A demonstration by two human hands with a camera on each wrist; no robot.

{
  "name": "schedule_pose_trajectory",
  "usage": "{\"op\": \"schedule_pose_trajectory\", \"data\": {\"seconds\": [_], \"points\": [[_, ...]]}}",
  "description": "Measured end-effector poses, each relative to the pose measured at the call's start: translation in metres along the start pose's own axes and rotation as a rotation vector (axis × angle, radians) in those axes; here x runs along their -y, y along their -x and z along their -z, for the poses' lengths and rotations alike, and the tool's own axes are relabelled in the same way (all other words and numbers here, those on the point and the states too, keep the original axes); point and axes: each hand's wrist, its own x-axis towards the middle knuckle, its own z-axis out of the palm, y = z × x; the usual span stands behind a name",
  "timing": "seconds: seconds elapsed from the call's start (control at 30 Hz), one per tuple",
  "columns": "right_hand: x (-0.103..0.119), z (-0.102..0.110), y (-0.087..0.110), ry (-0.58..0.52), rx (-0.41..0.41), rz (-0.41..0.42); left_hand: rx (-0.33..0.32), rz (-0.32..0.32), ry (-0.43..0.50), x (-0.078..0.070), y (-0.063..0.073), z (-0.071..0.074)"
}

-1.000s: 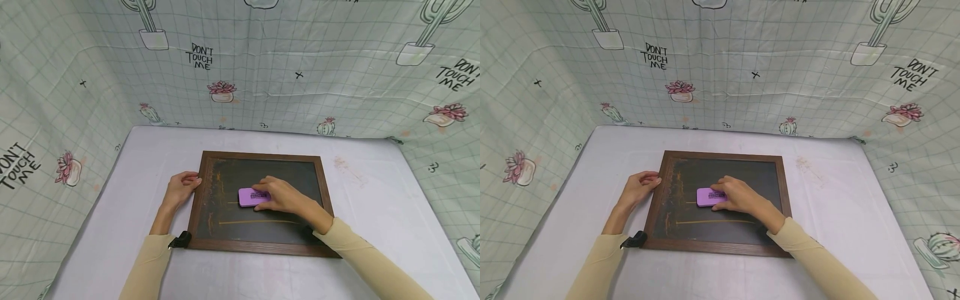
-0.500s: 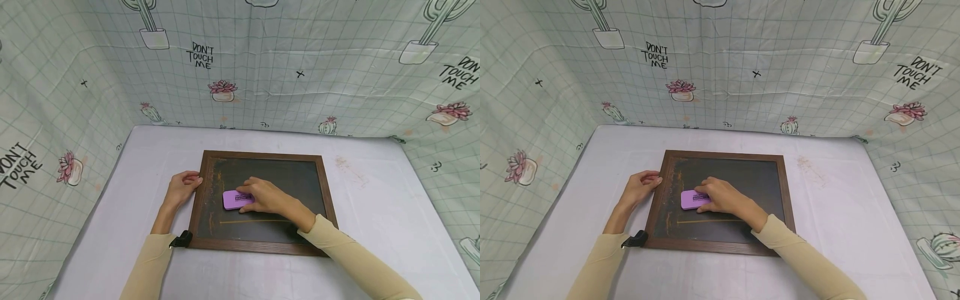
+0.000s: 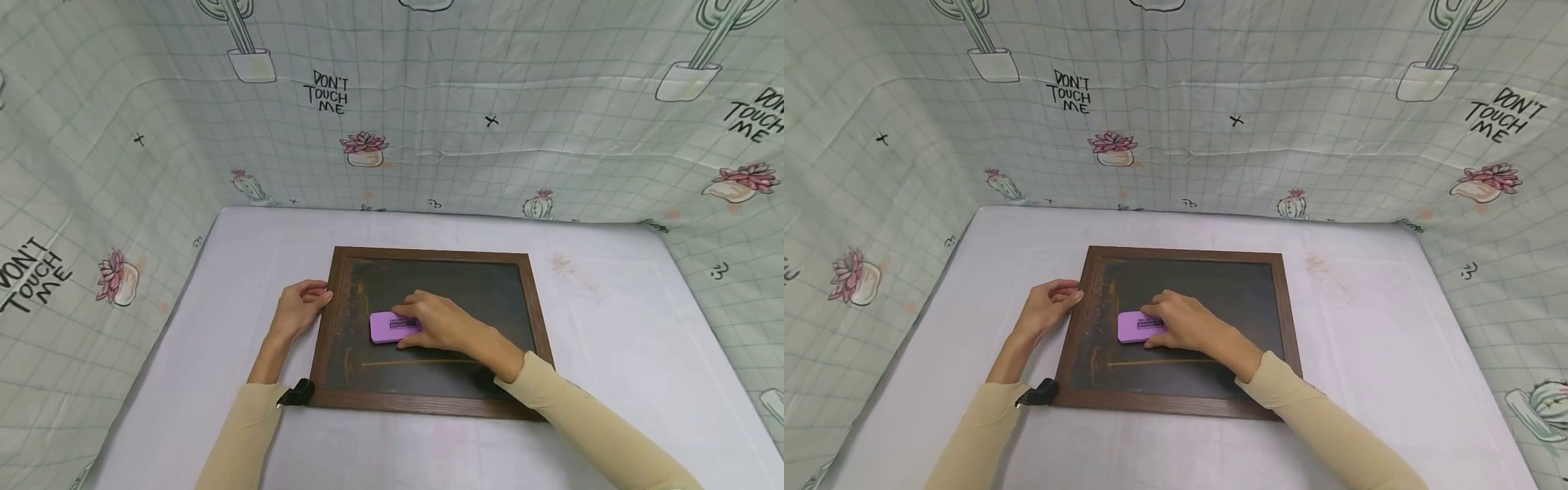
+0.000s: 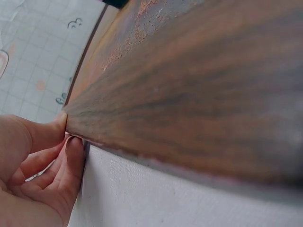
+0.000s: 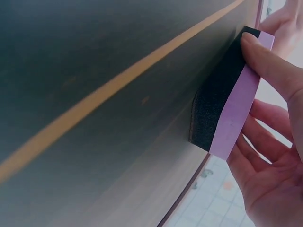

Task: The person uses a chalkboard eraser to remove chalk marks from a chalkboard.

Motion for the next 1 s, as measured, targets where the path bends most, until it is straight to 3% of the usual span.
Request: {"op": "schedule_pose_trajectory", "data": {"seconds": [1.0], "points": [[-0.035, 0.018, 0.083, 0.025, -0.138, -0.136, 0.015, 0.000, -0.025, 0.001, 0.001, 0.002]]}}
